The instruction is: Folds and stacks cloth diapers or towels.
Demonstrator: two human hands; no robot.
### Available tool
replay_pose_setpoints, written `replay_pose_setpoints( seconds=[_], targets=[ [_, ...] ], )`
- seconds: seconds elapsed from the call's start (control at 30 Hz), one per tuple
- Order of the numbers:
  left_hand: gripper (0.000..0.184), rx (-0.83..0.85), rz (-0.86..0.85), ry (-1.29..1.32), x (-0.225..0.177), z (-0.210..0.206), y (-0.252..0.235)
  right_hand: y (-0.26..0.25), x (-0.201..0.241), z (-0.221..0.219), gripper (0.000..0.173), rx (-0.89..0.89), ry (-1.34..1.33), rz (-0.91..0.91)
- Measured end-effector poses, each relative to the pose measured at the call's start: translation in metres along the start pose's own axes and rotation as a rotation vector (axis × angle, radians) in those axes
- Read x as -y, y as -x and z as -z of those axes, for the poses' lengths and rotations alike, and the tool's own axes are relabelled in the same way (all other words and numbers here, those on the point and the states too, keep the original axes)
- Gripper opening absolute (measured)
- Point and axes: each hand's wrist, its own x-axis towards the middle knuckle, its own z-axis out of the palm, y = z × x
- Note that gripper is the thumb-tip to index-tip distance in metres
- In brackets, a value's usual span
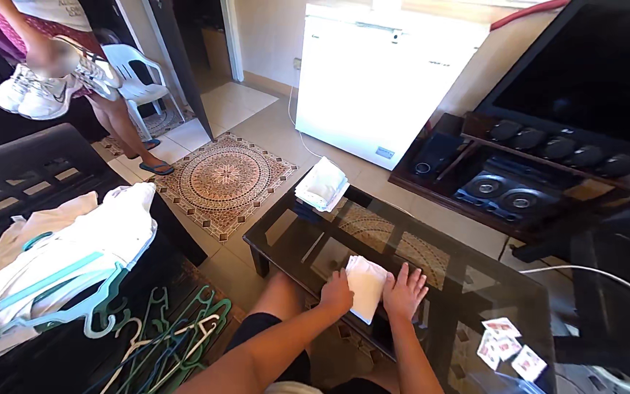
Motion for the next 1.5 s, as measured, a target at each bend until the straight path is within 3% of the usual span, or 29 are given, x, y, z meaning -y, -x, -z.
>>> replay_pose_setpoints(
  seconds=[0.1,0.27,0.43,0.53,0.67,0.8,0.87,0.93,1.0,1.07,1.2,1.33,1.43,1.5],
  targets=[
    [0.063,0.039,0.095,0.032,-0.010,0.003,-0.009,0.011,-0.023,0.005,0.064,-0.058,0.038,-0.040],
    [0.048,0.098,0.104,-0.070,-0.019,-0.003,-0.018,0.018,-0.023,0.006,0.060,0.064,0.043,-0.028],
    [0.039,0.139,0.000,0.016,-0.022,0.011,-0.014,0.016,-0.025,0.001,0.066,-0.015,-0.010,0.004],
    [0.042,0.123,-0.101,0.202,-0.030,0.048,-0.027,0.017,-0.024,-0.001,0.065,-0.046,-0.032,-0.013],
    [0.037,-0.042,-0.314,0.289,-0.061,0.125,-0.055,0.016,-0.025,0.001,0.056,-0.012,-0.009,-0.084],
    [0.031,-0.416,-0.581,0.359,-0.070,0.202,-0.093,0.015,-0.024,-0.002,0.054,-0.058,-0.006,-0.076],
    [0.035,-0.545,-0.532,0.398,-0.058,0.230,-0.120,0.016,-0.025,-0.002,0.052,-0.064,0.006,-0.072],
    [0.045,-0.610,-0.325,0.369,-0.034,0.246,-0.150,0.014,-0.025,-0.003,0.052,-0.077,0.008,-0.064],
    [0.054,-0.588,-0.102,0.315,0.000,0.243,-0.183,0.016,-0.025,-0.004,0.052,-0.078,0.001,-0.062],
    [0.052,-0.538,0.013,0.257,0.027,0.236,-0.203,0.016,-0.026,-0.005,0.052,-0.074,0.003,-0.066],
    [0.040,-0.513,-0.090,0.270,0.033,0.248,-0.209,0.016,-0.026,-0.005,0.053,-0.055,0.017,-0.083],
    [0.044,-0.446,-0.246,0.640,0.009,0.264,-0.205,0.015,-0.027,-0.005,0.053,-0.046,0.016,-0.081],
    [0.044,-0.388,-0.218,0.822,-0.010,0.274,-0.197,0.014,-0.026,-0.003,0.052,-0.047,-0.001,-0.086],
    [0.045,-0.413,-0.128,0.651,-0.001,0.269,-0.197,0.013,-0.026,-0.003,0.052,-0.049,0.007,-0.081]
  ],
)
